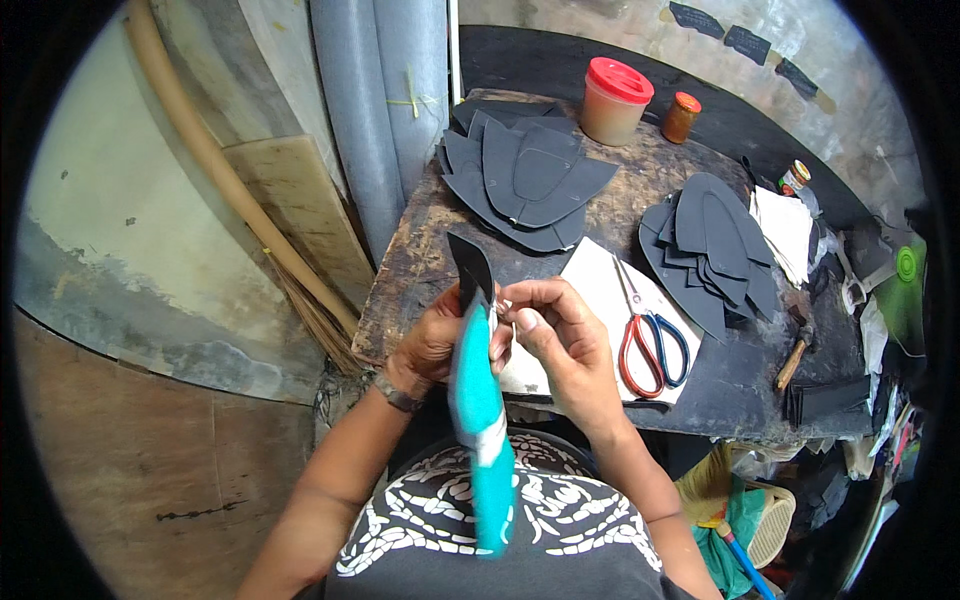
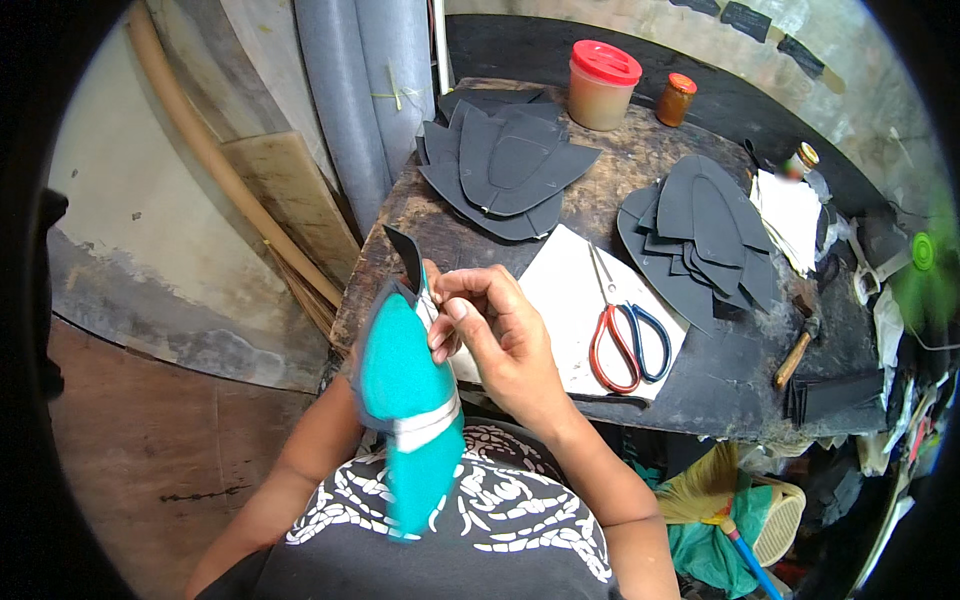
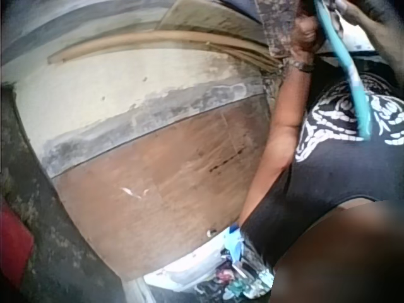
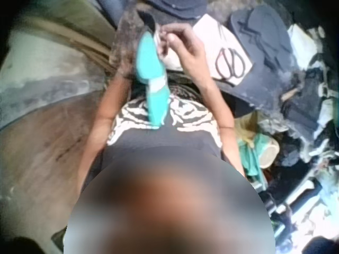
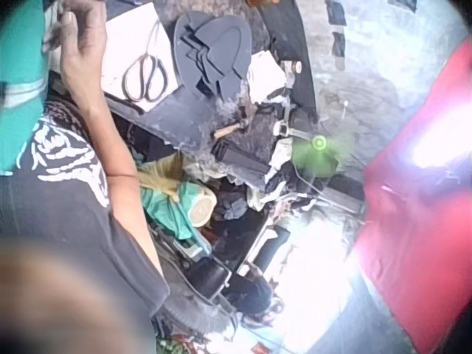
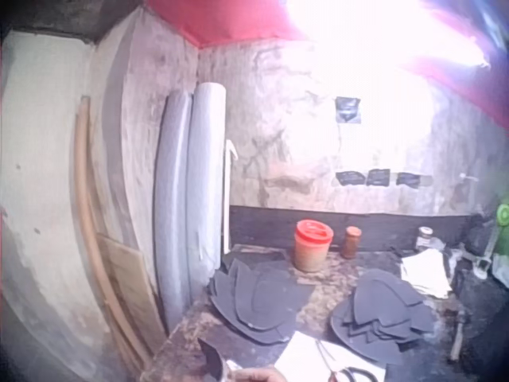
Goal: The person uses red-handled scissors to trim the edges of black rubber pieces. They repeatedly pick up a piece, cut along its perimeter, and place it on a growing stack on the table.
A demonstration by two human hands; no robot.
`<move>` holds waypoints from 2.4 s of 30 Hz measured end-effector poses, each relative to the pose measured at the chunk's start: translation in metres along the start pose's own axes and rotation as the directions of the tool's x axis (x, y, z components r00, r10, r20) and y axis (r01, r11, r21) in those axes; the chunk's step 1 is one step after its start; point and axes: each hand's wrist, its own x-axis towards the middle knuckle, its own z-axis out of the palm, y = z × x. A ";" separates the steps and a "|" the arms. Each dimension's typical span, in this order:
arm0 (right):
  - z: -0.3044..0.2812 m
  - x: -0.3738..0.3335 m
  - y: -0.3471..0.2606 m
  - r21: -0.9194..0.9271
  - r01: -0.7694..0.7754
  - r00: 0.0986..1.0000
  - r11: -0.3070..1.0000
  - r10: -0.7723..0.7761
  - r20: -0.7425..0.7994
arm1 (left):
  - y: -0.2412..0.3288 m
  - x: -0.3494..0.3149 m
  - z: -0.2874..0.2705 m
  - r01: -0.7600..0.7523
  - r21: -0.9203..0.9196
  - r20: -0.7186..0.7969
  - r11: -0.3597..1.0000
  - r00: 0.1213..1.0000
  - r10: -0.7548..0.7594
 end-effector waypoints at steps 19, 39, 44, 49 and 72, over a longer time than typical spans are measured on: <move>0.005 0.012 0.012 0.122 0.003 0.999 0.992 0.002 -0.041 | 0.012 -0.004 0.006 0.035 0.127 -0.114 0.991 0.993 -0.021; -0.021 0.003 0.033 0.111 -0.123 0.983 0.986 0.137 -0.123 | 0.031 -0.006 0.055 0.282 0.629 -0.503 0.724 0.858 0.102; -0.024 0.001 0.037 0.127 -0.082 0.996 0.988 0.086 -0.025 | 0.031 -0.008 0.052 0.272 0.614 -0.506 0.741 0.856 0.106; -0.028 -0.002 0.041 0.009 0.006 1.000 1.000 -0.005 -0.027 | 0.030 -0.008 0.055 0.307 0.612 -0.529 0.728 0.844 0.089; -0.014 -0.002 0.056 -0.195 0.118 0.967 0.974 -0.158 -0.202 | 0.017 -0.010 0.051 0.285 0.609 -0.523 0.741 0.846 0.104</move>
